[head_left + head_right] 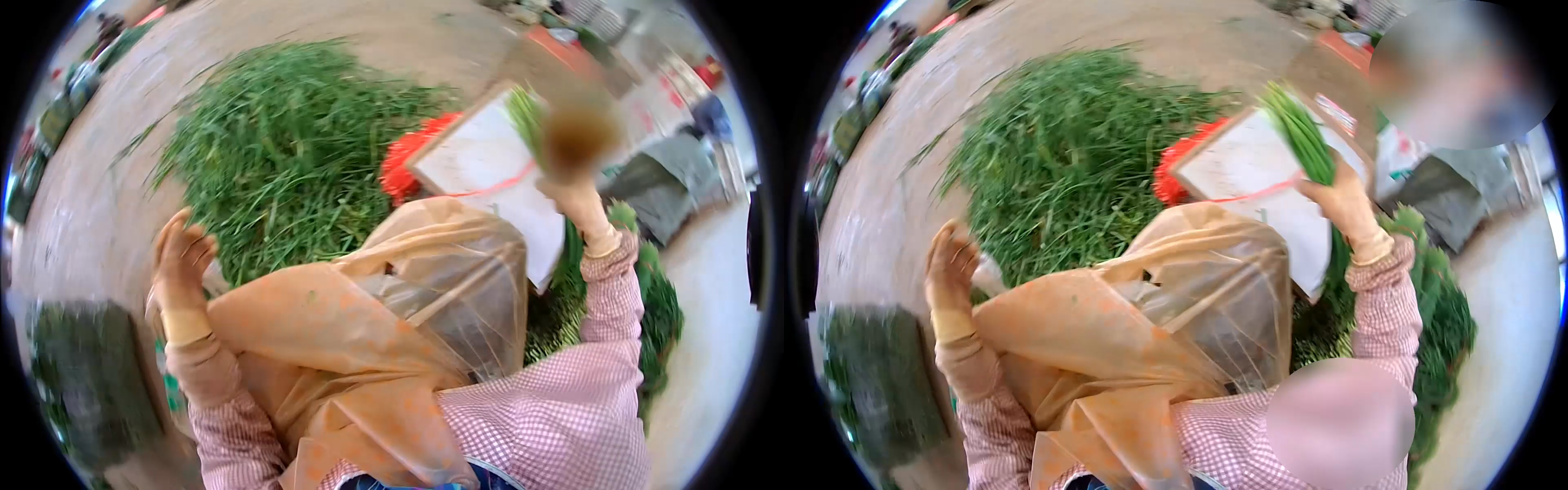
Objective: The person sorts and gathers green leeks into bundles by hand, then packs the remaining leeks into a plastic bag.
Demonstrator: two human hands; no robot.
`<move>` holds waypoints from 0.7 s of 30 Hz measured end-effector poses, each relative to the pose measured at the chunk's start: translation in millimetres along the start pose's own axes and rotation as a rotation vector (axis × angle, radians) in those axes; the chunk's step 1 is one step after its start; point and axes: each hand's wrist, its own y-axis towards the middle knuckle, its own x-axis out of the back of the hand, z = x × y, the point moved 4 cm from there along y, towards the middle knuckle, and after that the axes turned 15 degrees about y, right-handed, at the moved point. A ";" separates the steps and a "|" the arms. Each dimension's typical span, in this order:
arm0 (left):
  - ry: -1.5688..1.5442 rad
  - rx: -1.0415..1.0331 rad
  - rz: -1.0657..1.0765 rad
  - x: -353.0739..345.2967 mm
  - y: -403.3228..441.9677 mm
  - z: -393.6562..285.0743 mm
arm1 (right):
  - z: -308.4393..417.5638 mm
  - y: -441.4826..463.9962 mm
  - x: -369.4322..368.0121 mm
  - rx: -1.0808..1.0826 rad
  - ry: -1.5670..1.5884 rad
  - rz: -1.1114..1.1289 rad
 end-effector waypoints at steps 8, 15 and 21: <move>0.197 -0.174 0.041 55.7 -35.4 -27.6 | -176.3 68.3 -53.8 0.027 -0.400 0.195; 0.599 0.193 -0.313 208.5 -60.2 164.2 | 21.0 112.5 -108.1 0.507 -0.227 0.226; 1.052 0.407 -0.584 250.1 -65.1 237.6 | 207.9 -19.2 -397.2 0.525 0.218 1.170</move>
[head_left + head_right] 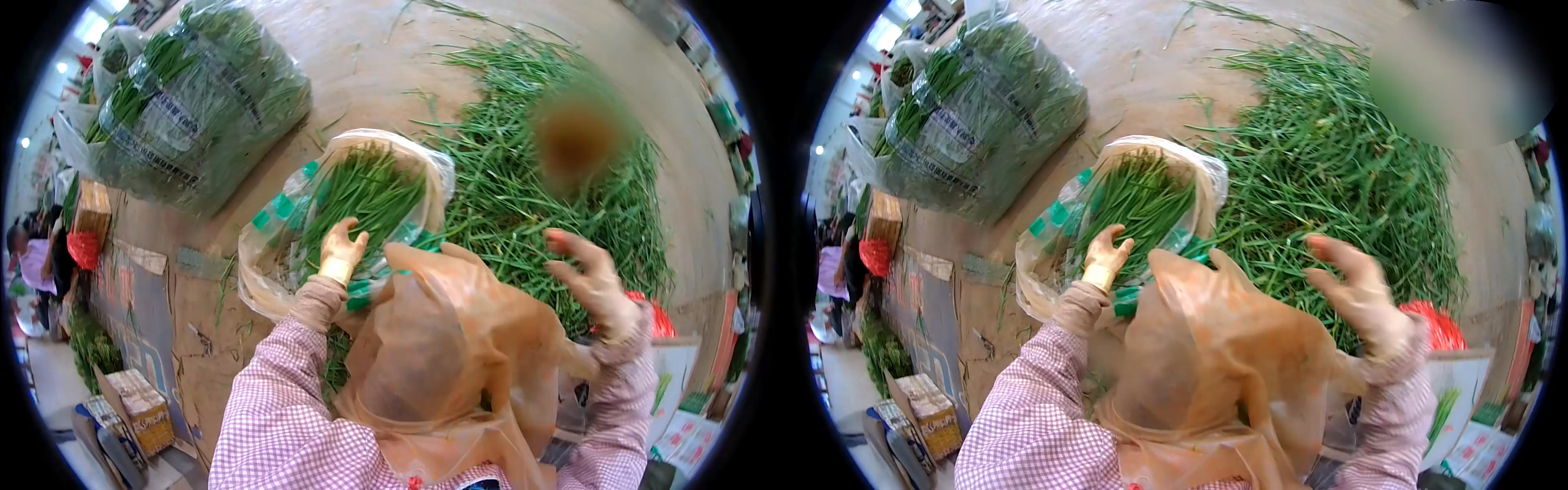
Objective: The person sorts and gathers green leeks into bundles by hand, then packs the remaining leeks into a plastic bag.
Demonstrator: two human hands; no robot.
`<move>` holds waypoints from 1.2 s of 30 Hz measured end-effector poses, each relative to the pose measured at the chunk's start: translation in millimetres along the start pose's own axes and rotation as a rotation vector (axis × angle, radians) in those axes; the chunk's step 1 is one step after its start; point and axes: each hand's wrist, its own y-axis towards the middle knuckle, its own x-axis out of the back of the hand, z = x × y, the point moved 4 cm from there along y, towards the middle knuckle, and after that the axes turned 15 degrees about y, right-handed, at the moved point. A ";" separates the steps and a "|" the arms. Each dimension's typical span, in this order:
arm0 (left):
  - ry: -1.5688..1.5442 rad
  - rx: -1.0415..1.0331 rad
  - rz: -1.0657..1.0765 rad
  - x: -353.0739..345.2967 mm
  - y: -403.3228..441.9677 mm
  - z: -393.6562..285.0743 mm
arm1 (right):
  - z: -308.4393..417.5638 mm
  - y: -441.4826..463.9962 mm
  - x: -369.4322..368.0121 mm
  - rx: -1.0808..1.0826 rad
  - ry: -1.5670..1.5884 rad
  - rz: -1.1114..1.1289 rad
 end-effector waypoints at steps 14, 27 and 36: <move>0.433 0.034 -0.055 -66.8 120.8 -7.1 | -111.1 159.2 -248.5 -0.559 0.712 0.393; 0.346 0.183 0.009 -65.1 139.6 2.8 | -132.7 212.9 -270.5 -0.513 0.839 0.170; 0.480 0.276 0.101 -65.1 150.4 -9.1 | -137.4 243.5 -279.2 0.030 0.126 0.098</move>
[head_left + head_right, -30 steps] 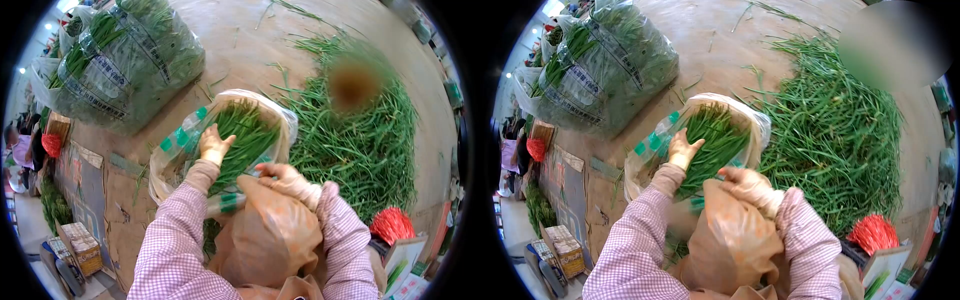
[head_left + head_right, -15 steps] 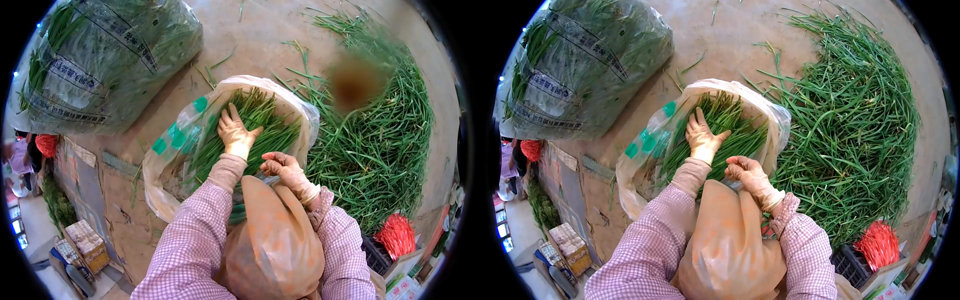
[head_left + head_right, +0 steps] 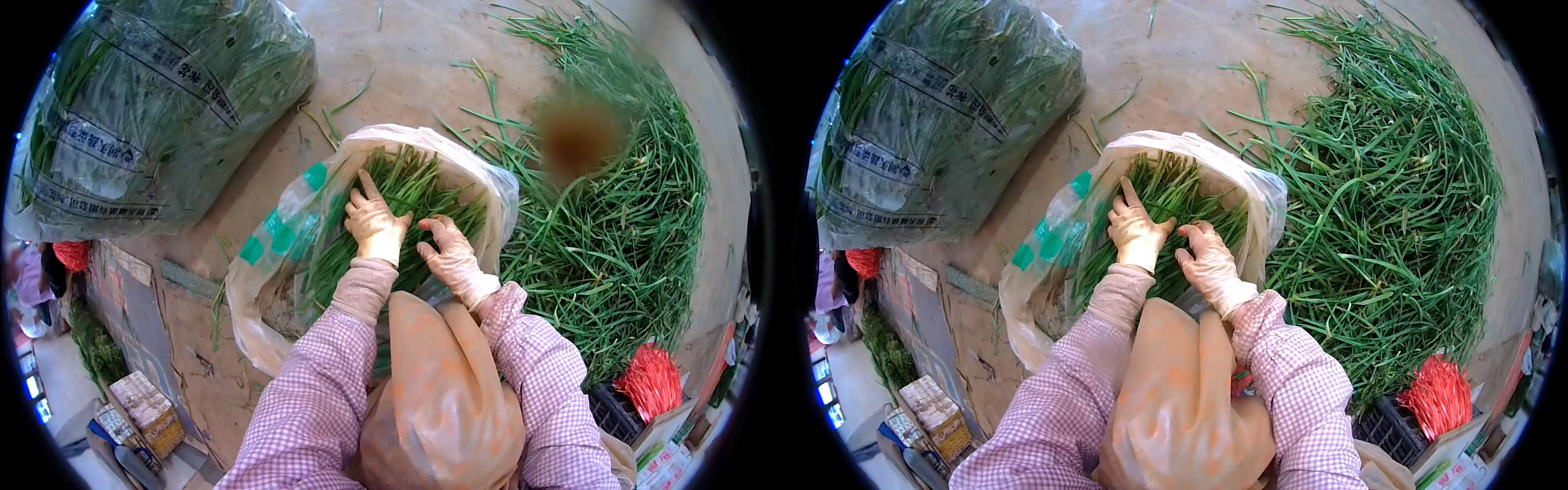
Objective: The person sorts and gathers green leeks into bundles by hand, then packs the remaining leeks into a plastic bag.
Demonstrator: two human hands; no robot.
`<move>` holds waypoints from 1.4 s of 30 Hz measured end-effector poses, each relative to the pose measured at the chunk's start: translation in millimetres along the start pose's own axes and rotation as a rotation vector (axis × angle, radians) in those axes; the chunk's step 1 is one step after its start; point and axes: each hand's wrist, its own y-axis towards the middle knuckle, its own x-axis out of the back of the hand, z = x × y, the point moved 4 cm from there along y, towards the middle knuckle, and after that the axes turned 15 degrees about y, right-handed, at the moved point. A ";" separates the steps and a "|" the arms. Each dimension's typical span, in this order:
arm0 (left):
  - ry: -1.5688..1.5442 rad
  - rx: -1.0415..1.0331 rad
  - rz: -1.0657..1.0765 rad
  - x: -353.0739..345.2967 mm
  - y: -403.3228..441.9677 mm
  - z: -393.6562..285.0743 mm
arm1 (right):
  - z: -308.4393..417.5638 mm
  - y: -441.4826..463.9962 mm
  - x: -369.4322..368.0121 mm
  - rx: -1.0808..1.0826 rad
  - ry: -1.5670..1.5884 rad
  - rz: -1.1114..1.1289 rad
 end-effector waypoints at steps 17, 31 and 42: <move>-0.559 -0.401 0.173 -11.1 -15.0 42.0 | -28.0 13.6 41.6 -0.626 0.739 -0.128; -1.295 -0.329 0.466 14.8 -56.5 94.1 | 13.8 -43.5 19.6 -0.177 0.983 -0.014; -1.322 -0.378 0.446 2.1 -49.7 87.7 | 6.5 -32.4 -27.5 -0.210 1.572 -0.144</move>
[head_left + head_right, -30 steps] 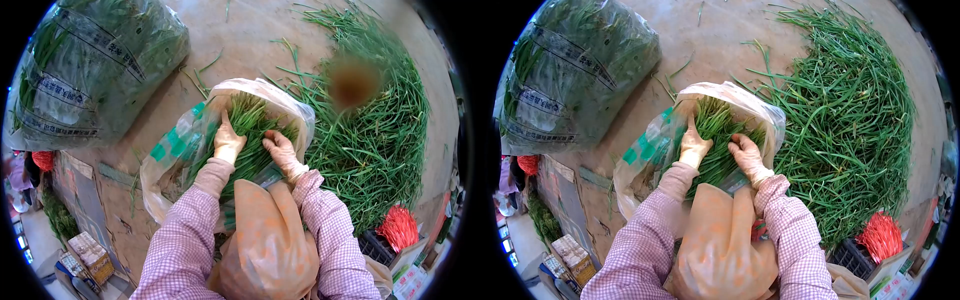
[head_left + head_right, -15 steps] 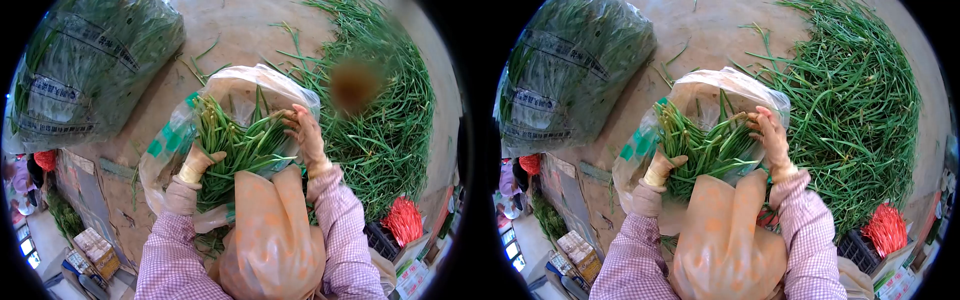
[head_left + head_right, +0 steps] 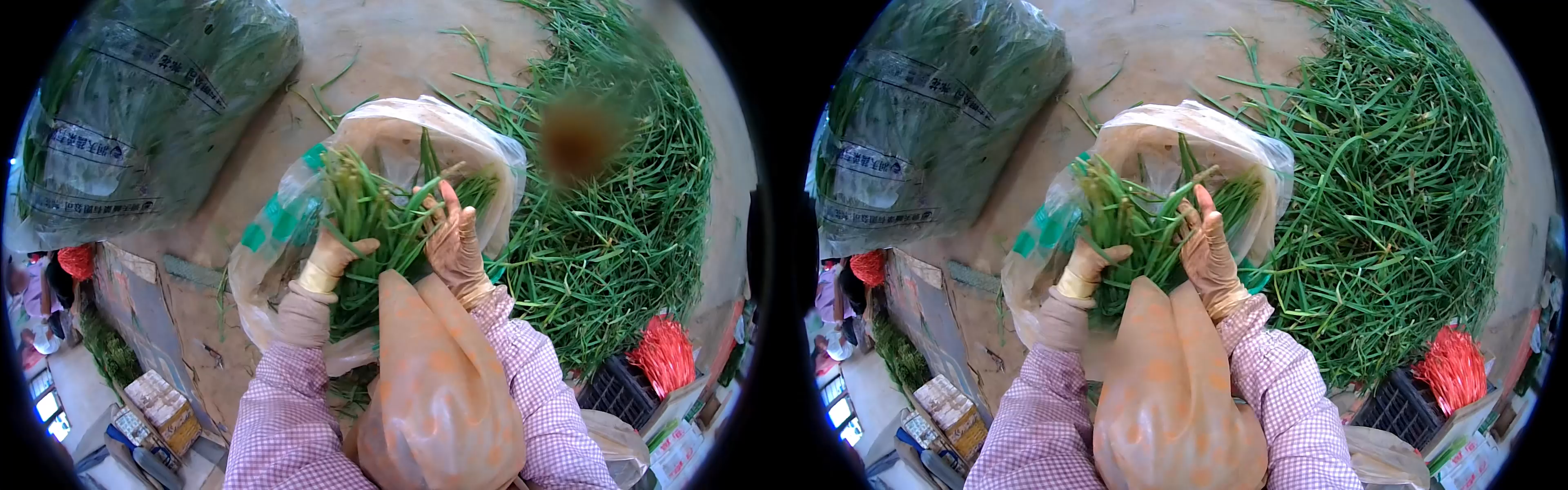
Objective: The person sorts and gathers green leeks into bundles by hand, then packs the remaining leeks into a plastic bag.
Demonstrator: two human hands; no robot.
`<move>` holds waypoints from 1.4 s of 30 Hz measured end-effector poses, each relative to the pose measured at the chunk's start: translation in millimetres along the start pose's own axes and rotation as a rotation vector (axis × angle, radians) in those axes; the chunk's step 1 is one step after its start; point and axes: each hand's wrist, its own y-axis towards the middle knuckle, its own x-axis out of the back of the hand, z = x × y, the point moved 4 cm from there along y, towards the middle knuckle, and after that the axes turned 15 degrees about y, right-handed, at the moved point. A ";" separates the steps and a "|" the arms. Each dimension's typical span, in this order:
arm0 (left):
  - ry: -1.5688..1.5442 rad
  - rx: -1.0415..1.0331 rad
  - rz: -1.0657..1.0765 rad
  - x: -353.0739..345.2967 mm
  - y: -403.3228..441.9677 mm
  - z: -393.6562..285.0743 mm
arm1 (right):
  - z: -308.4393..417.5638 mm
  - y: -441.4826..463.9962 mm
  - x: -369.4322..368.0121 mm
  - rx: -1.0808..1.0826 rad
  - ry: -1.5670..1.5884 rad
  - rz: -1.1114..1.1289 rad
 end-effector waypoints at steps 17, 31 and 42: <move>1.399 -0.287 -0.484 -103.8 -27.0 4.9 | 1.7 2.0 -21.2 0.185 -0.293 -0.096; 0.856 -0.442 -0.104 -55.1 -46.7 -74.8 | 19.2 -40.3 -5.5 0.040 -0.124 -0.189; 1.244 -0.234 0.030 -135.3 -54.7 -18.8 | 14.6 -51.8 0.6 0.137 -0.256 -0.047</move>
